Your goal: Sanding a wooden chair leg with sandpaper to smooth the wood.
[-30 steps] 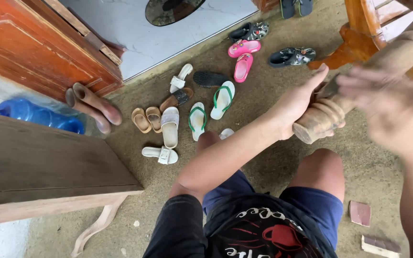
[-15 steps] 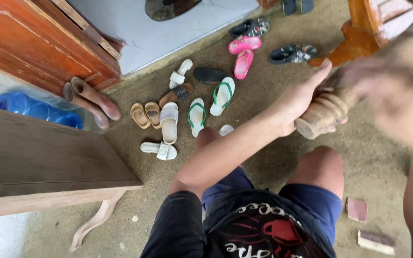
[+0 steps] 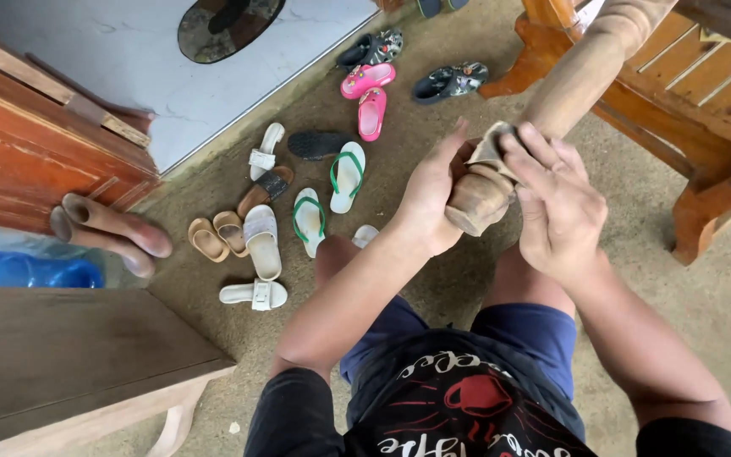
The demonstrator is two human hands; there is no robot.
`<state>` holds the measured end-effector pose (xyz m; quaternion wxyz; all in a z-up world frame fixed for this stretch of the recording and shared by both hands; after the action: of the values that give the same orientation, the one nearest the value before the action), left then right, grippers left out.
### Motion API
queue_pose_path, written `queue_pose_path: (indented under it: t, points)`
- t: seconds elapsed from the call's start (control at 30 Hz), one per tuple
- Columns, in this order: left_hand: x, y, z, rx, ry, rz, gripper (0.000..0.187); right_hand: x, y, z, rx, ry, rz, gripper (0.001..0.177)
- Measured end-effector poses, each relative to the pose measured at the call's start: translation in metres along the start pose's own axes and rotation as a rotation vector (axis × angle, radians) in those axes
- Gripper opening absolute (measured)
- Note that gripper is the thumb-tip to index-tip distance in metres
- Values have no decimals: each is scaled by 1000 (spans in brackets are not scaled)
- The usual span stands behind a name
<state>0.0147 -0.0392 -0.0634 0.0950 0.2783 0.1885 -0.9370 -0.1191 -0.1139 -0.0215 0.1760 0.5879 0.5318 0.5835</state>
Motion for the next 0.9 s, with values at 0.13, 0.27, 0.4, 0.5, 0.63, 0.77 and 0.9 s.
queue_pose_path:
  t: [0.13,0.27,0.4,0.5,0.63,0.77,0.9]
  points:
    - [0,2,-4,26,21,24,54,-48,23,-32,-149,-152,90,37]
    - [1,-2,-2,-59,38,-42,52,5,11,-35,-262,-174,55,29]
    - [6,0,-1,38,-102,-75,44,26,-2,-16,-188,35,245,25]
    - [-1,-5,8,52,-10,-3,42,43,19,-11,15,-30,203,30]
    - [8,15,-9,47,27,284,23,60,28,-9,273,-251,90,58]
    - [6,10,-5,-110,73,126,25,40,28,-16,333,-141,167,34]
    - [13,10,8,148,-239,-64,29,28,26,-19,221,-125,352,23]
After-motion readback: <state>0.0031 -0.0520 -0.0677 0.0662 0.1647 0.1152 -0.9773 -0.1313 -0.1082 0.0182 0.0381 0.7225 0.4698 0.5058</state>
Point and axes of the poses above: each hand's wrist, its own y-axis towards the middle knuckle, its own z-axis out of the palm, x = y × z, the point moved 5 cm from there along y, towards the middle knuckle, and after that the axes turned 5 degrees about z, right-handed, at the moved point
